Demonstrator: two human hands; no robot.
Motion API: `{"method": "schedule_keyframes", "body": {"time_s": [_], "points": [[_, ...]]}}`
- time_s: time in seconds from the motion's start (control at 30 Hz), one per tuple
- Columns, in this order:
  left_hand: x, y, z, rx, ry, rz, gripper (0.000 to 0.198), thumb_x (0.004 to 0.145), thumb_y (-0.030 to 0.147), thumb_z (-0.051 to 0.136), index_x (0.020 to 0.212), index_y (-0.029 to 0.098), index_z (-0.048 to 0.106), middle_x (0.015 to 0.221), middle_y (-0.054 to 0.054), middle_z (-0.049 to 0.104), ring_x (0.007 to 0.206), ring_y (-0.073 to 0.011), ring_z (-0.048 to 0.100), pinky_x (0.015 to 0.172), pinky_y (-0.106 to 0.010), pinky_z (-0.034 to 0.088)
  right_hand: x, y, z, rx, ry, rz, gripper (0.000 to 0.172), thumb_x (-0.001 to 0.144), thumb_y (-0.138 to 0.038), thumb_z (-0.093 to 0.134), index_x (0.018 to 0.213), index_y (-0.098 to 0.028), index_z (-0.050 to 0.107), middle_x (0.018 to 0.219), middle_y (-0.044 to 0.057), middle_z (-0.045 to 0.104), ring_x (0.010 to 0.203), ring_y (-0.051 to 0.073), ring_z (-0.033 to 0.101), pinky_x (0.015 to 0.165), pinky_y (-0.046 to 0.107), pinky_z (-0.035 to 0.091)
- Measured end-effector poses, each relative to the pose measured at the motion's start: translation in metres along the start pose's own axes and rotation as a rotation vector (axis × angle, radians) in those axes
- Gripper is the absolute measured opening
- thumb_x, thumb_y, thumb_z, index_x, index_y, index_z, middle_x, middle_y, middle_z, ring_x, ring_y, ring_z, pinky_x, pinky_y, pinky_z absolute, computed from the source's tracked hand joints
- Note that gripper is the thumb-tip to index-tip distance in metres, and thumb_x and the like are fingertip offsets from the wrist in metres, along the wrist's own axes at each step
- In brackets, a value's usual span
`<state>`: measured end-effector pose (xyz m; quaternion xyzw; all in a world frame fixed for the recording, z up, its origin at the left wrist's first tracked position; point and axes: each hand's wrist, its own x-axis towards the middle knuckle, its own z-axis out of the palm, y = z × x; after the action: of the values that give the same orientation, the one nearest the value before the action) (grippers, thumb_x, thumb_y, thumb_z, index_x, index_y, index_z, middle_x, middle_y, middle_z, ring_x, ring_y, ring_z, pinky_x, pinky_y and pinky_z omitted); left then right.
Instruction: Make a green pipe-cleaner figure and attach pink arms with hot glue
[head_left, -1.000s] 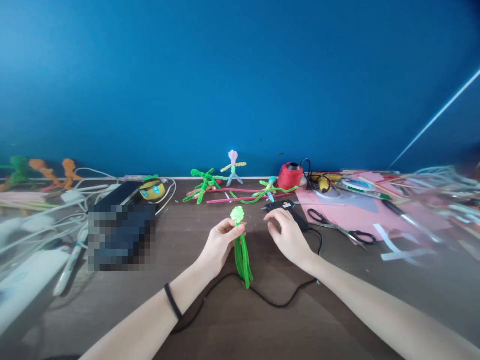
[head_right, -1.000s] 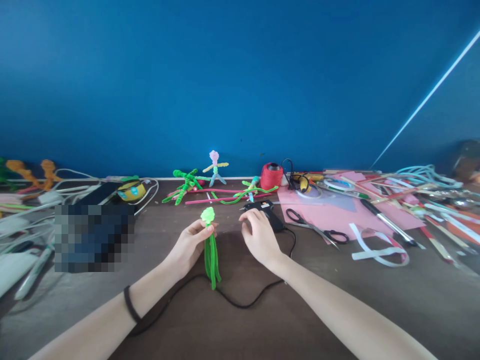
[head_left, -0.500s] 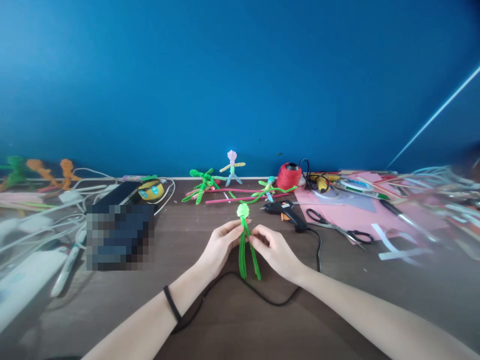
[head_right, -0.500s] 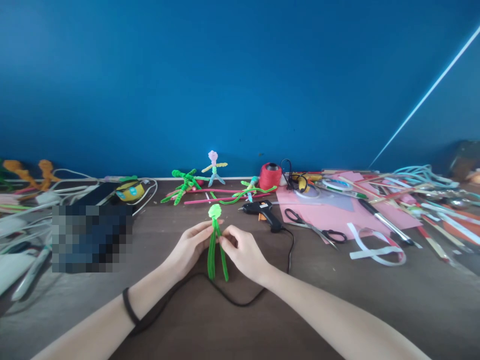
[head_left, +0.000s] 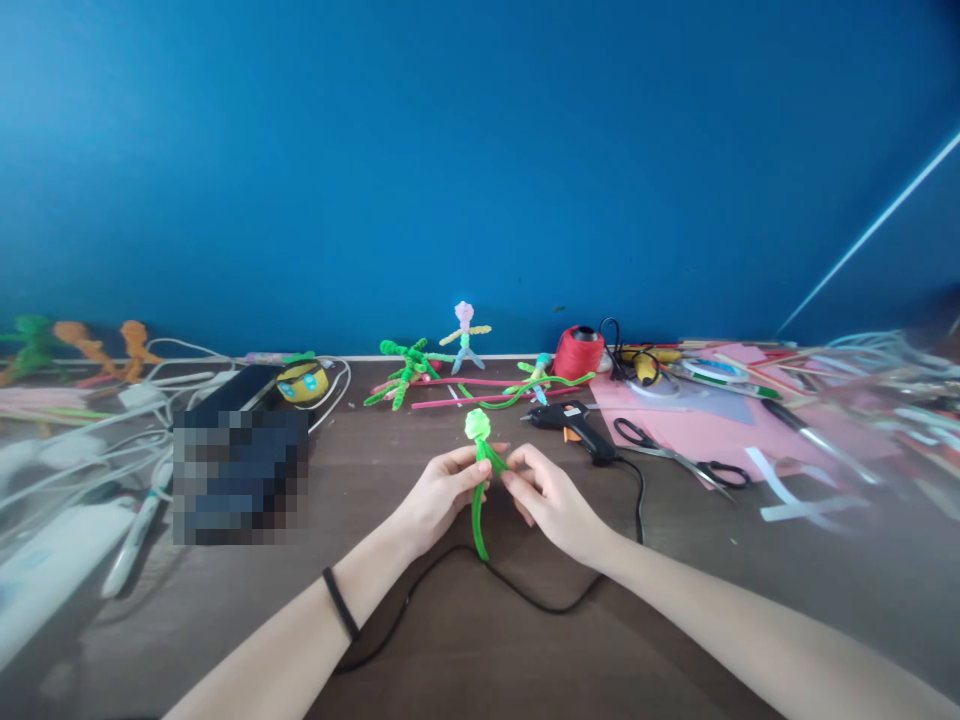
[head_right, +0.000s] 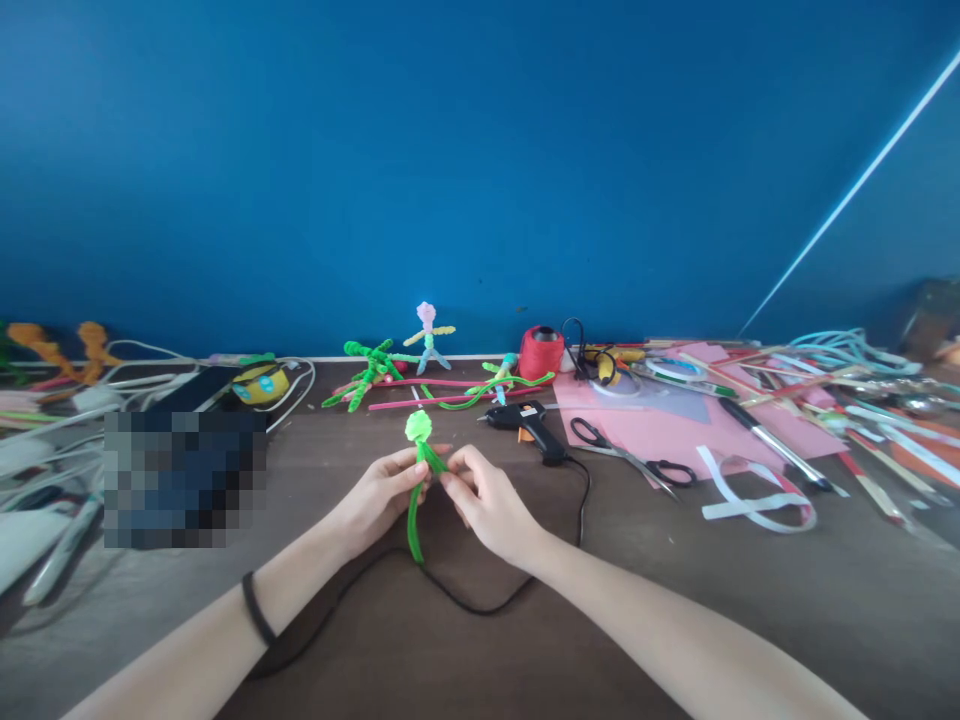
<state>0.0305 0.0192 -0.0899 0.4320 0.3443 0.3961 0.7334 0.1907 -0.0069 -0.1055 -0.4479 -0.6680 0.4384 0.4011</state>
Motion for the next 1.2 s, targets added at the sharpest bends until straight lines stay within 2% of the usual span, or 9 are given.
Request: {"method": "schedule_keyframes", "body": {"time_s": [0.13,0.27,0.43,0.53,0.7,0.77,0.9,1.03,1.2], "points": [[0.001,0.002,-0.001,-0.049,0.024,-0.021,0.020,0.063,0.023,0.071,0.080,0.013,0.070,0.068,-0.001,0.060,0.055,-0.0053,0.044,0.056,-0.020,0.034,0.000,-0.004,0.000,-0.063,-0.038,-0.012,0.015,0.086,-0.034,0.043,0.083,-0.020,0.044,0.050,-0.008,0.039,0.043,0.007,0.033,0.044,0.020,0.026],[0.001,0.003,-0.004,-0.183,0.100,-0.037,0.015,0.063,0.023,0.071,0.074,0.015,0.066,0.059,0.002,0.057,0.053,-0.0068,0.049,0.059,-0.021,0.038,0.002,-0.008,0.001,-0.169,-0.056,-0.042,0.018,0.087,-0.033,0.040,0.089,-0.020,0.051,0.053,-0.006,0.044,0.048,0.009,0.042,0.050,0.021,0.033],[0.002,0.005,-0.013,-0.365,0.183,-0.028,0.009,0.070,0.021,0.065,0.078,0.018,0.062,0.056,0.003,0.056,0.052,-0.0087,0.053,0.058,-0.022,0.042,-0.001,-0.008,0.007,-0.275,0.064,-0.155,0.017,0.085,-0.021,0.042,0.094,-0.019,0.055,0.084,0.002,0.057,0.062,0.011,0.050,0.061,0.023,0.040],[0.004,0.005,-0.018,-0.442,0.156,-0.049,0.005,0.075,0.021,0.059,0.077,0.017,0.062,0.057,0.003,0.055,0.052,-0.0077,0.053,0.058,-0.021,0.043,0.002,-0.009,0.007,-0.305,0.080,-0.161,0.019,0.083,-0.016,0.039,0.092,-0.018,0.056,0.085,0.003,0.059,0.067,0.012,0.054,0.064,0.023,0.042],[0.004,0.006,-0.020,-0.523,0.139,-0.053,0.012,0.080,0.021,0.053,0.073,0.015,0.060,0.066,0.000,0.059,0.066,-0.0098,0.058,0.075,-0.026,0.045,0.043,-0.022,-0.010,-0.566,0.117,-0.170,0.022,0.079,-0.010,0.039,0.083,-0.017,0.059,0.084,0.003,0.064,0.077,0.014,0.058,0.072,0.023,0.042],[0.004,0.006,-0.019,-0.543,0.140,-0.049,0.013,0.081,0.020,0.051,0.074,0.015,0.060,0.069,-0.001,0.061,0.068,-0.0106,0.059,0.076,-0.027,0.045,0.068,-0.027,-0.016,-0.787,0.073,-0.069,0.023,0.079,-0.010,0.039,0.085,-0.018,0.059,0.085,0.002,0.065,0.077,0.013,0.059,0.071,0.022,0.043],[0.002,0.008,-0.017,-0.536,0.131,-0.040,0.014,0.082,0.020,0.050,0.074,0.016,0.060,0.073,-0.002,0.062,0.068,-0.0114,0.059,0.072,-0.026,0.046,0.106,-0.029,-0.012,-0.939,0.044,-0.001,0.015,0.072,-0.010,0.048,0.073,-0.017,0.061,0.077,0.006,0.065,0.077,0.019,0.058,0.066,0.027,0.042],[0.001,0.008,-0.019,-0.537,0.113,-0.050,0.010,0.079,0.021,0.054,0.074,0.016,0.061,0.074,-0.001,0.062,0.068,-0.0111,0.060,0.068,-0.024,0.045,0.122,-0.026,0.005,-1.058,0.069,-0.011,0.012,0.075,-0.015,0.051,0.084,-0.016,0.060,0.095,0.011,0.061,0.096,0.026,0.051,0.075,0.033,0.041],[0.002,0.006,-0.022,-0.529,0.101,-0.056,0.008,0.076,0.023,0.058,0.074,0.016,0.061,0.076,-0.001,0.062,0.070,-0.0104,0.059,0.069,-0.022,0.044,0.131,-0.024,0.011,-1.117,0.116,0.046,0.016,0.080,-0.019,0.049,0.093,-0.014,0.055,0.104,0.013,0.055,0.097,0.026,0.049,0.074,0.034,0.041]]}}
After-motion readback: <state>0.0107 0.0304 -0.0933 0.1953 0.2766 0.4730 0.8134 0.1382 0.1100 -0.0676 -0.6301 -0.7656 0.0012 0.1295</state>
